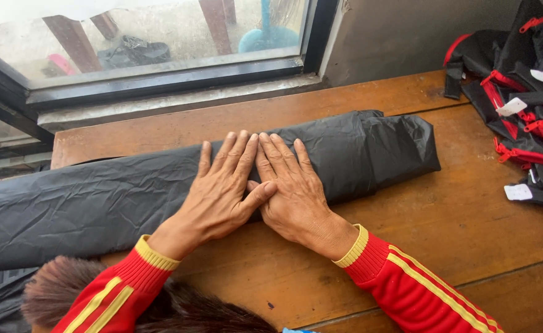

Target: The person folds a long piece of black fabric on a wooden table, smoothing it with their hands. They use a feather duster to brush the fabric surface during the folding process and continue to fold the item into a compact rectangular shape.

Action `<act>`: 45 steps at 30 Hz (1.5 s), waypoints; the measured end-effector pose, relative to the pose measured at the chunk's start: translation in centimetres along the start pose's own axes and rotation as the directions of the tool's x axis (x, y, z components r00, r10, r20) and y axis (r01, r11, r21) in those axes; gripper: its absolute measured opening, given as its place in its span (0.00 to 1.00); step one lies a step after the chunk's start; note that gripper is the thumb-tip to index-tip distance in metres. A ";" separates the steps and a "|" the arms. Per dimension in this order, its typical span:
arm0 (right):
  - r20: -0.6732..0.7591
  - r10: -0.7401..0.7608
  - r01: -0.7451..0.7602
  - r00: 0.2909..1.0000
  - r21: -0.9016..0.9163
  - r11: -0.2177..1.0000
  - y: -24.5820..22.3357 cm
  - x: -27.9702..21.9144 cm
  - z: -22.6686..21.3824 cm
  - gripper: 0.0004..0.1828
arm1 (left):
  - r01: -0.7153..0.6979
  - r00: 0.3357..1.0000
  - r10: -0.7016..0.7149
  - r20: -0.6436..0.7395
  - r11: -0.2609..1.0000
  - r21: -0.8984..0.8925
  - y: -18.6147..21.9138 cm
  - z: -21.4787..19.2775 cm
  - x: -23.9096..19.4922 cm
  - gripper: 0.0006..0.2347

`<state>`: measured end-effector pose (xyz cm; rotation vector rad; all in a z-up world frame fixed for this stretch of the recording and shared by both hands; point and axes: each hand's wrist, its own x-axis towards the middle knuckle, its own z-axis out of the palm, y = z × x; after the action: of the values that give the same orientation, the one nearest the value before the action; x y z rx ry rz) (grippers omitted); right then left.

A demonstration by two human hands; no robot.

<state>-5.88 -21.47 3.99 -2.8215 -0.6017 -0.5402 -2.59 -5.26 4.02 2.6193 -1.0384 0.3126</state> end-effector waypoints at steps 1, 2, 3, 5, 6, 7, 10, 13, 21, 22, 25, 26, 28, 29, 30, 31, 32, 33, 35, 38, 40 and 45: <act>-0.004 0.000 0.000 1.000 -0.044 0.999 0.3 0.0 0.2 0.31 | 0.005 1.000 -0.006 -0.022 0.999 -0.033 0.0 0.6 0.1 0.33; -0.013 0.013 -0.014 1.000 -0.088 0.996 0.6 -0.1 0.4 0.31 | -0.003 0.999 0.000 -0.038 0.998 -0.065 -0.1 1.2 0.3 0.32; -0.017 0.018 -0.019 1.000 -0.088 0.996 0.8 0.0 0.3 0.31 | -0.008 0.999 0.006 -0.036 0.998 -0.063 0.0 1.3 0.4 0.32; -0.078 -0.031 0.023 0.996 -0.097 0.995 0.9 -0.2 0.1 0.30 | 0.009 1.000 -0.009 -0.025 1.000 0.003 0.1 1.5 0.4 0.33; -0.071 -0.020 0.013 0.997 -0.092 0.996 1.1 -0.4 -0.1 0.30 | 0.007 1.000 -0.007 -0.012 1.000 -0.003 0.2 1.5 0.2 0.33; -0.056 -0.037 0.033 0.998 -0.074 0.997 1.3 -0.5 -0.4 0.30 | 0.000 1.000 0.000 -0.018 1.000 0.018 0.3 1.5 0.0 0.34; -0.046 -0.037 0.031 0.998 -0.112 0.993 3.8 -0.1 -0.9 0.31 | -0.026 0.999 0.029 -0.044 0.998 0.063 -0.1 1.6 0.6 0.34; 0.019 0.064 -0.062 0.998 -0.122 0.991 7.1 -1.1 -1.9 0.33 | -0.033 0.999 0.035 -0.031 0.997 0.072 0.2 1.4 0.4 0.34; 0.214 0.308 -0.329 0.927 0.070 0.942 12.4 -2.5 -4.3 0.40 | -0.024 1.000 0.024 -0.003 0.998 0.066 0.8 1.0 0.9 0.34; 0.226 0.314 -0.327 0.922 0.021 0.945 12.8 -2.5 -4.4 0.41 | -0.024 1.000 0.024 -0.005 0.998 0.060 0.8 1.0 0.9 0.34; 0.293 0.406 -0.415 0.866 -0.034 0.909 14.6 -2.4 -5.3 0.45 | -0.024 1.000 0.024 -0.001 0.999 0.048 0.7 1.0 1.0 0.34; 0.347 0.479 -0.497 0.806 -0.043 0.867 15.2 -2.3 -5.7 0.47 | -0.020 1.000 0.020 0.003 0.999 0.045 0.7 0.9 0.9 0.34; 0.365 0.509 -0.535 0.780 -0.034 0.844 16.2 -2.8 -5.9 0.44 | -0.023 1.000 0.024 -0.012 0.998 0.051 0.7 1.0 0.8 0.34; 0.381 0.539 -0.575 0.751 -0.025 0.818 16.7 -3.0 -6.0 0.41 | -0.030 0.999 0.031 -0.026 0.998 0.057 0.7 0.9 0.9 0.33; 0.379 0.538 -0.572 0.753 -0.026 0.820 16.5 -2.7 -6.3 0.41 | -0.029 0.999 0.030 -0.029 0.998 0.058 0.7 0.9 0.9 0.33; 0.390 0.544 -0.586 0.743 -0.014 0.810 16.3 -2.5 -6.7 0.42 | -0.029 0.999 0.032 -0.037 0.998 0.060 0.7 0.8 1.0 0.34; 0.405 0.549 -0.600 0.731 -0.003 0.800 16.1 -2.4 -7.0 0.43 | -0.028 0.999 0.031 -0.041 0.998 0.060 0.8 0.8 0.9 0.34; 0.407 0.548 -0.598 0.731 -0.005 0.801 16.0 -2.6 -6.6 0.43 | -0.025 0.999 0.027 -0.041 0.998 0.058 0.8 0.9 0.8 0.34; 0.030 0.448 -0.447 0.893 -0.046 0.893 16.0 -2.7 -6.1 0.40 | -0.024 0.998 0.029 -0.059 0.997 0.073 0.7 1.0 0.9 0.34; -0.277 0.148 -0.194 0.949 -0.145 0.970 10.8 -0.6 -7.4 0.38 | -0.022 0.995 0.029 -0.093 0.997 0.073 0.7 1.0 1.1 0.35; -0.229 0.051 -0.064 0.972 -0.049 0.997 7.0 0.3 -6.9 0.37 | -0.014 0.995 0.021 -0.096 0.997 0.076 0.8 0.8 1.3 0.35; 0.028 -0.135 0.132 0.990 0.088 0.987 2.3 0.8 -2.6 0.44 | -0.059 0.997 0.063 -0.033 0.992 0.113 -0.3 1.9 0.8 0.38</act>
<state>-5.02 -23.98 6.34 -2.7279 -0.8060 -0.4780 -1.60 -6.21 2.44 2.6729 -1.1209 0.4434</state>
